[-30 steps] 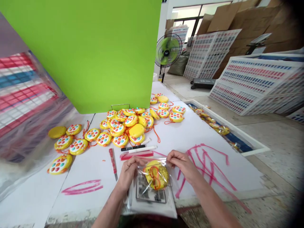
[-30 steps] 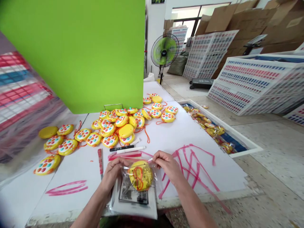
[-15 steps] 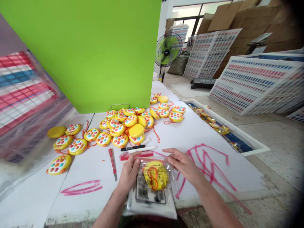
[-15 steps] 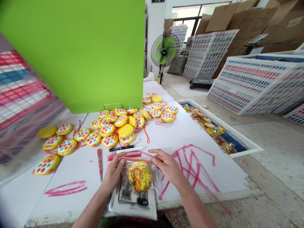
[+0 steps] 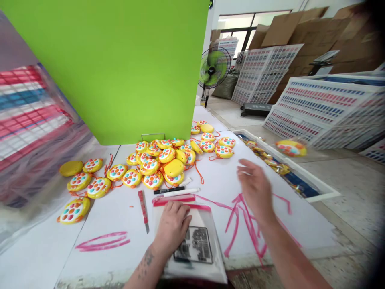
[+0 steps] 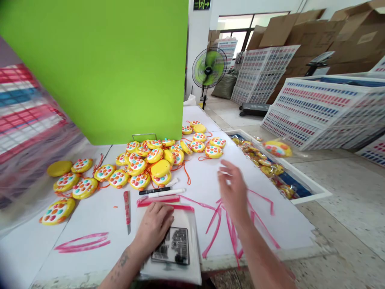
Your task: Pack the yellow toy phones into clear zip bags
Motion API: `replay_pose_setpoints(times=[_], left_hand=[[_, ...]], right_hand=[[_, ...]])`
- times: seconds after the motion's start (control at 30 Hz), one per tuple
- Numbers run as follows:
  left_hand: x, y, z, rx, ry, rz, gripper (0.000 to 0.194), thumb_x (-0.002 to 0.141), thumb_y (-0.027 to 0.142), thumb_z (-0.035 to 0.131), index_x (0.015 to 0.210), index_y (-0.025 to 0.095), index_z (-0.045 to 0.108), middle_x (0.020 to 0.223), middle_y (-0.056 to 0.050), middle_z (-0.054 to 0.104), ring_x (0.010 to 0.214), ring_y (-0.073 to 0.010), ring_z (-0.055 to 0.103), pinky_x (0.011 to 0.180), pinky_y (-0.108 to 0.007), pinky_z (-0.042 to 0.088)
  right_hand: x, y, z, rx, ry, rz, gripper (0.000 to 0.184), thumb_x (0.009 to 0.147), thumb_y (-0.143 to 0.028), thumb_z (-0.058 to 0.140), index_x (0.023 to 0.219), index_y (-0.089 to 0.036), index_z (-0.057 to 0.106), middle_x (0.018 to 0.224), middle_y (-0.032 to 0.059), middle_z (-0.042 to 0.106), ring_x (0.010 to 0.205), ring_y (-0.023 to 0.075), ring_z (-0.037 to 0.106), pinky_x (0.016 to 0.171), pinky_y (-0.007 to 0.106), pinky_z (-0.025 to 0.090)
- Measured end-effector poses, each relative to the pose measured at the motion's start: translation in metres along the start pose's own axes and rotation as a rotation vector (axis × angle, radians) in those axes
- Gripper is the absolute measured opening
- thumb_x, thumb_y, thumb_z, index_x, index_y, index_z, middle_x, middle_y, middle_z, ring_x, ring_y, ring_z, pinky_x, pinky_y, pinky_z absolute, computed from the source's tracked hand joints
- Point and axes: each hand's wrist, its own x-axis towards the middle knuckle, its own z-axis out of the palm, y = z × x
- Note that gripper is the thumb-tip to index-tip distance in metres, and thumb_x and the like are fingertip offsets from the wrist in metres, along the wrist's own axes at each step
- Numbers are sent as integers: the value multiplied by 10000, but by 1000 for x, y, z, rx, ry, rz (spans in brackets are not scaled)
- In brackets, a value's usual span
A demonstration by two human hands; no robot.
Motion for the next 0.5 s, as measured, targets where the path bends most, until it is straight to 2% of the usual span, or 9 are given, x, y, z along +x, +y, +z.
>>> replay_pose_setpoints(times=[0.1,0.2,0.27,0.33,0.4,0.5], left_hand=[[0,1,0,61,-33,1,140,886,199,501,981,187,603,950,-78,595,896,-250,525,809,-426,456],[-1,1,1,111,-54,4,125,891,204,497,964,187,597,937,-75,580,892,-247,514,806,-425,453],[-2,1,3,135,-52,5,118,893,210,498,960,187,592,944,-76,571,897,-245,508,812,-426,450],[-2,0,5,155,-47,2,96,888,215,513,941,185,587,945,-74,566,893,-244,504,813,-426,448],[-2,-1,6,170,-46,-4,69,879,218,534,915,183,582,937,-69,563,888,-242,501,811,-424,448],[-3,0,7,190,-46,-8,37,872,210,554,879,181,574,915,-58,564,878,-237,498,806,-416,449]], right_hand=[[-11,-6,43,-49,-332,-137,428,848,-295,516,1269,-232,474,1292,114,502,1182,236,493,928,419,471],[-16,-14,84,-68,-487,-242,484,837,-273,523,1309,-223,430,1330,121,466,1267,239,405,1035,449,378],[-15,-18,107,-77,-544,-170,557,817,-321,556,1334,-188,396,1299,146,492,1236,262,438,1029,466,372],[-14,-20,125,-74,-580,-32,646,790,-397,588,1348,-148,376,1294,179,501,1206,298,471,1000,481,384],[-13,-20,139,-60,-595,73,709,769,-446,602,1353,-119,371,1295,206,506,1167,327,509,971,495,395],[-13,-16,151,-18,-573,125,747,744,-424,624,1370,-118,355,1271,203,535,1095,323,563,934,487,420]])
